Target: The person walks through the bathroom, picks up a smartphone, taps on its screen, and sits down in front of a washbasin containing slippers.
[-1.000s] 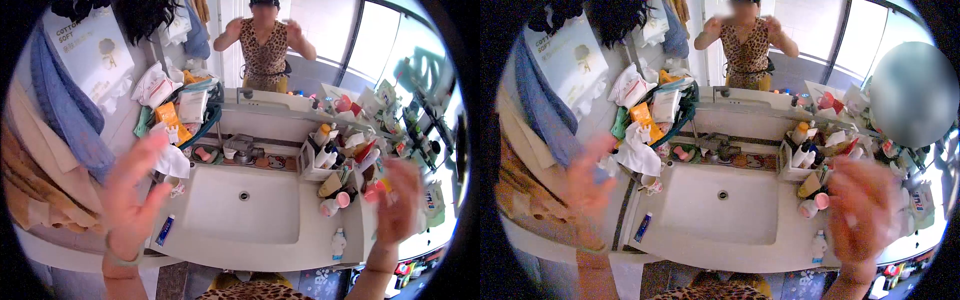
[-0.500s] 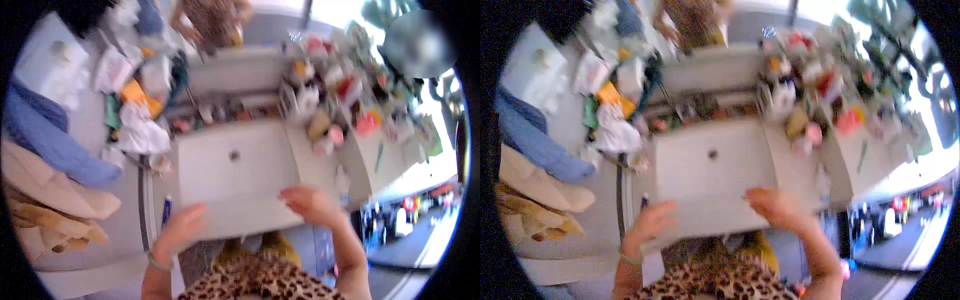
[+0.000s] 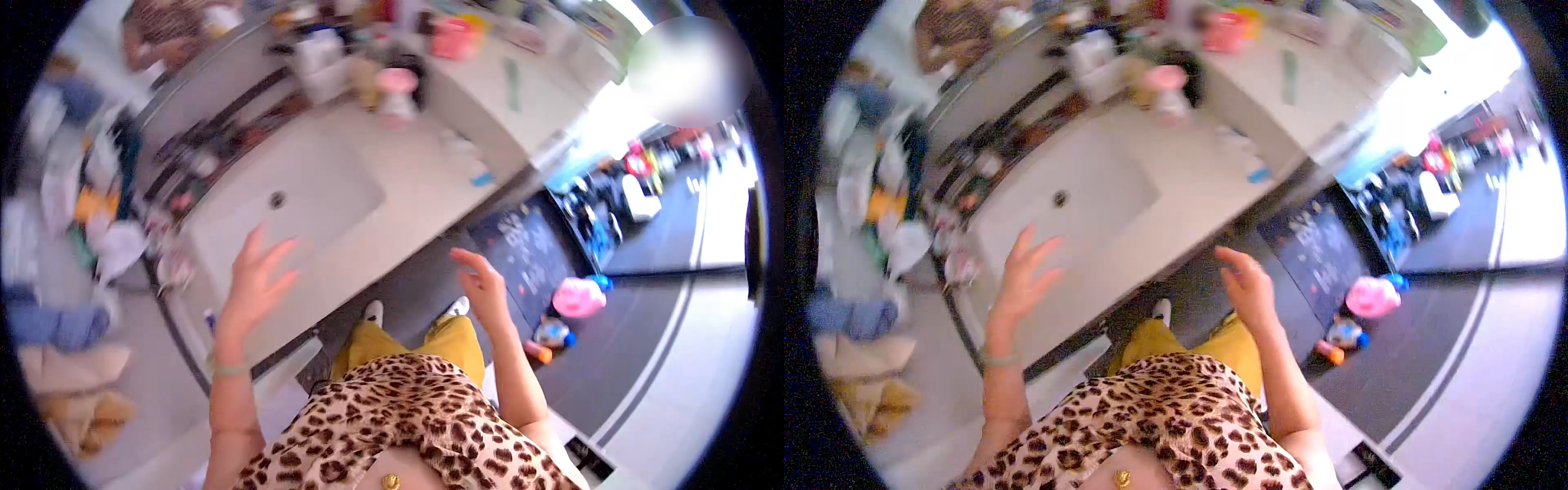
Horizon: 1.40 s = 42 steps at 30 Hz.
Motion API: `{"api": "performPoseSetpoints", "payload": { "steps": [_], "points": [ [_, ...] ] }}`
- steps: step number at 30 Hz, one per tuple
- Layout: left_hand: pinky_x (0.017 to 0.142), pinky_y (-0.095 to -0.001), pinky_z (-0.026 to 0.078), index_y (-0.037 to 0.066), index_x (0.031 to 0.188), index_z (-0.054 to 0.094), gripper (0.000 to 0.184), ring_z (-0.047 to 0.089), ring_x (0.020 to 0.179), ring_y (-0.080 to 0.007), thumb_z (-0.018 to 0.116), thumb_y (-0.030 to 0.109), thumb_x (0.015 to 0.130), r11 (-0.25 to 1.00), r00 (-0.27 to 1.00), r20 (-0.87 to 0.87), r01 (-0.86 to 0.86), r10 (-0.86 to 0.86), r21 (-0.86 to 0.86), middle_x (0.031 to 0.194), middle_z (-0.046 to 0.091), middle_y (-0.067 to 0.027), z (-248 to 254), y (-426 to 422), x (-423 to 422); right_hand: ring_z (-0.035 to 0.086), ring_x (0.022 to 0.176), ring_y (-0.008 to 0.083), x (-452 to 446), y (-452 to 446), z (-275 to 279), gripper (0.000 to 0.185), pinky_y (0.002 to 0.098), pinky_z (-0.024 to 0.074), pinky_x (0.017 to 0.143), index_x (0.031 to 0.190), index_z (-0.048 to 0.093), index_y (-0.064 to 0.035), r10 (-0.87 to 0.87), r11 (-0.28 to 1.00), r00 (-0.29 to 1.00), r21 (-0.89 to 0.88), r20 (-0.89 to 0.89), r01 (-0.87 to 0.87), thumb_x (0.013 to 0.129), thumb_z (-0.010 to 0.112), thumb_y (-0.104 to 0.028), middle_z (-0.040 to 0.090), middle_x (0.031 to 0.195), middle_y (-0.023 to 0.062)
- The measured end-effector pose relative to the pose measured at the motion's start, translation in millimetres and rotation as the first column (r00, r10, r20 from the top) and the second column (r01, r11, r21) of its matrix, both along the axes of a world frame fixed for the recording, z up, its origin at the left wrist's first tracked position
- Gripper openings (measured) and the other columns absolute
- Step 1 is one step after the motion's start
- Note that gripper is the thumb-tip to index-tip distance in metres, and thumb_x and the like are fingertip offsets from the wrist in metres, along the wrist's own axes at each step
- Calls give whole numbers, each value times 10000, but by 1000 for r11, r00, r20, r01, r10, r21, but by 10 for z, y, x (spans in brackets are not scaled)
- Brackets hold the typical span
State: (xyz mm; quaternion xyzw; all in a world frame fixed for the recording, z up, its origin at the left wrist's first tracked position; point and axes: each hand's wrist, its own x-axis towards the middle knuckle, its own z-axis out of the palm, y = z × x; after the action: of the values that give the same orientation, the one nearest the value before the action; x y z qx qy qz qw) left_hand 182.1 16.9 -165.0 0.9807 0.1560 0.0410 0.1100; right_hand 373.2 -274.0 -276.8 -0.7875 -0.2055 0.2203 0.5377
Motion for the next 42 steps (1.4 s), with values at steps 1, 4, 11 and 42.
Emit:
{"api": "performPoseSetpoints", "payload": {
  "steps": [1, 4, 11, 42],
  "points": [
    [948, -336, 309, 12, 1135, 466, 369, 448, 1084, -245, 519, 108, 782, 957, 996, 7, -87, 93, -276, 1136, 501, -128, 49, -47, 113, 524, 950, 257, 101, -373, -111, 282, 320, 427, 789, 994, 562, -89, -68, 993, 997, -97, 32, 70, 715, 561, -53, 534, 1043, 95],
    [942, -324, 311, -2, 1118, 479, 361, 444, 1085, -228, 529, 96, 774, 846, 985, -11, -152, 171, -511, 1135, 499, -131, -35, -335, 609, 504, 949, 278, 229, -1666, -906, 356, 339, 411, 817, 1051, 528, -105, -86, 888, 985, -436, 148, 143, 700, 582, -124, 532, 998, 129],
    [969, -464, 219, 128, 1148, 497, 434, 338, 1179, -268, 556, 294, 751, 778, 677, -571, 4, -464, -628, 1234, 418, -119, -947, -1790, 1438, 540, 965, 284, -666, -3076, -1826, 465, 398, 418, 841, 1099, 542, -187, 49, 603, 783, -607, -620, -518, 725, 507, -460, 562, 1053, 117],
    [770, -443, 322, 113, 667, 596, 118, 423, 1091, -245, 606, 227, 694, 463, -43, -610, 610, -791, -643, 990, 576, -4, -1500, -4135, 5179, 538, 919, 245, 1332, -4981, -750, 215, 338, 403, 796, 723, 652, -97, -332, 737, 873, -676, -357, 4, 667, 574, -289, 592, 988, 77]
  ]
}}
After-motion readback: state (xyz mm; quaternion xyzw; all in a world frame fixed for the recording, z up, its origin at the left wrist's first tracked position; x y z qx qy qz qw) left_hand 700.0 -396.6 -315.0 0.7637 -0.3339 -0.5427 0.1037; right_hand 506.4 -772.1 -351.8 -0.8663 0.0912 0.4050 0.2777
